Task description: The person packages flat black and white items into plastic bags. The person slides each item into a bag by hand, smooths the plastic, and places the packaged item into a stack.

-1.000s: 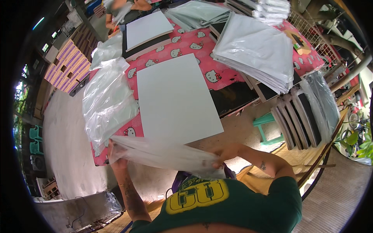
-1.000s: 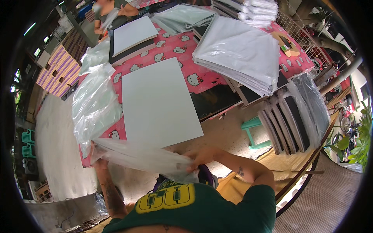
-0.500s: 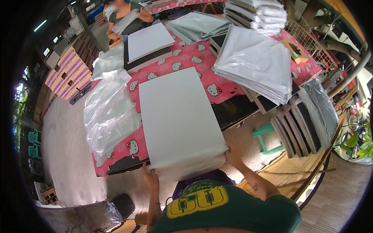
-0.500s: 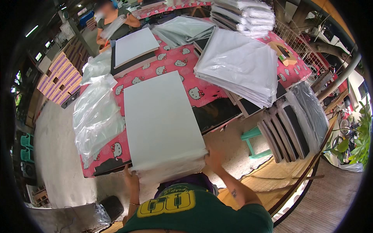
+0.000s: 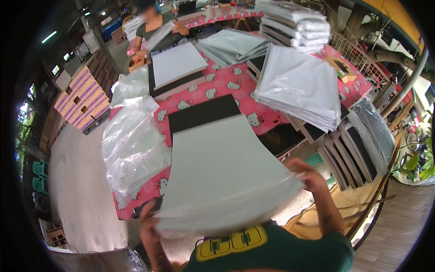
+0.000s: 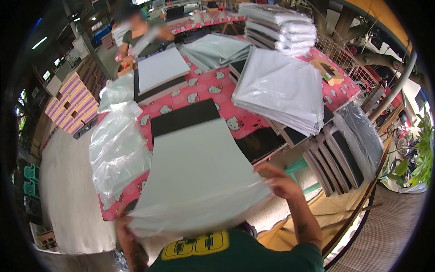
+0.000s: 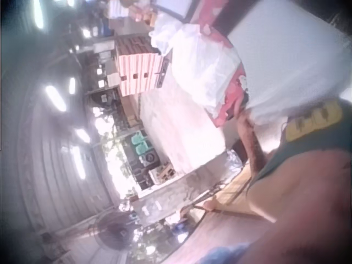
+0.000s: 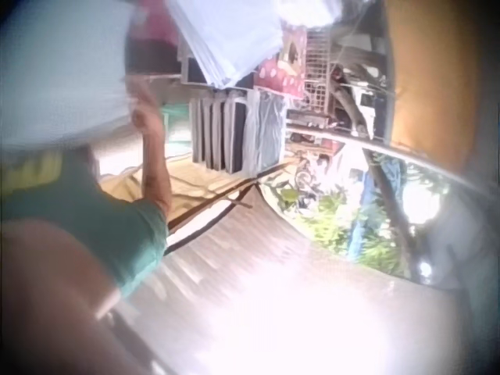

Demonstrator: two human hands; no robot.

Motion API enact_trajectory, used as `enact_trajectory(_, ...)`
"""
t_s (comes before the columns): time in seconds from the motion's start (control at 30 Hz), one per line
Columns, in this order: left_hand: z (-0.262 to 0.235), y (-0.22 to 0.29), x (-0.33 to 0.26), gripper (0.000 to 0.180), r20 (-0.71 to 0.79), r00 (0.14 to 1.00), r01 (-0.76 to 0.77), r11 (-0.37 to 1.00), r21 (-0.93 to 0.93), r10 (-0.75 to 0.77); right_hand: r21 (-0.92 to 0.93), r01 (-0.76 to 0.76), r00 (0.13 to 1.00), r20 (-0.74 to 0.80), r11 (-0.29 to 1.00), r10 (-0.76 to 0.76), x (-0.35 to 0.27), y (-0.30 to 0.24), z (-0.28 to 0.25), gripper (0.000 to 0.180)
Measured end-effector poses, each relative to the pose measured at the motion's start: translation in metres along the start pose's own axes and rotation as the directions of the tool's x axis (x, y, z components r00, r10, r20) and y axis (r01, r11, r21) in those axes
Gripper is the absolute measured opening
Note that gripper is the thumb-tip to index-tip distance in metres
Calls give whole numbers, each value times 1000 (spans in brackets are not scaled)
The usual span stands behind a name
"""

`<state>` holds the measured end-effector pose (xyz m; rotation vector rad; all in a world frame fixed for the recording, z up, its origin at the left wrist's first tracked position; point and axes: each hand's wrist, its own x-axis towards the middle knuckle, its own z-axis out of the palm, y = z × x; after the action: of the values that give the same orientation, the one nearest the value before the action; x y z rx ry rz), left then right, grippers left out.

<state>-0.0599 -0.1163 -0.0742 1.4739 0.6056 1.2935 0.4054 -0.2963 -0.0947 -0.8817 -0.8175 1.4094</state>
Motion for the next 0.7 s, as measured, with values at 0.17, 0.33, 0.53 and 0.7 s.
enact_trajectory(0.17, 18, 45, 100, 40, 30, 944, -319, 890, 324, 328, 250, 507, 858, -236, 825, -456, 73, -89, 64, 54)
enact_trajectory(0.33, 34, 4, 220, 28, -51, 991, 46, 688, -724, -120, 355, 496, 853, -373, 792, -366, 173, -112, 46, 28)
enact_trajectory(0.53, -4, -178, 214, 17, 72, 893, 342, 564, -752, -445, 599, 392, 899, -411, 699, -151, 230, -14, -34, 13)
enact_trajectory(0.7, -26, -285, 168, 32, 51, 779, 535, 620, -573, -625, 236, -2, 744, -649, 972, 159, 221, 111, -119, 9)
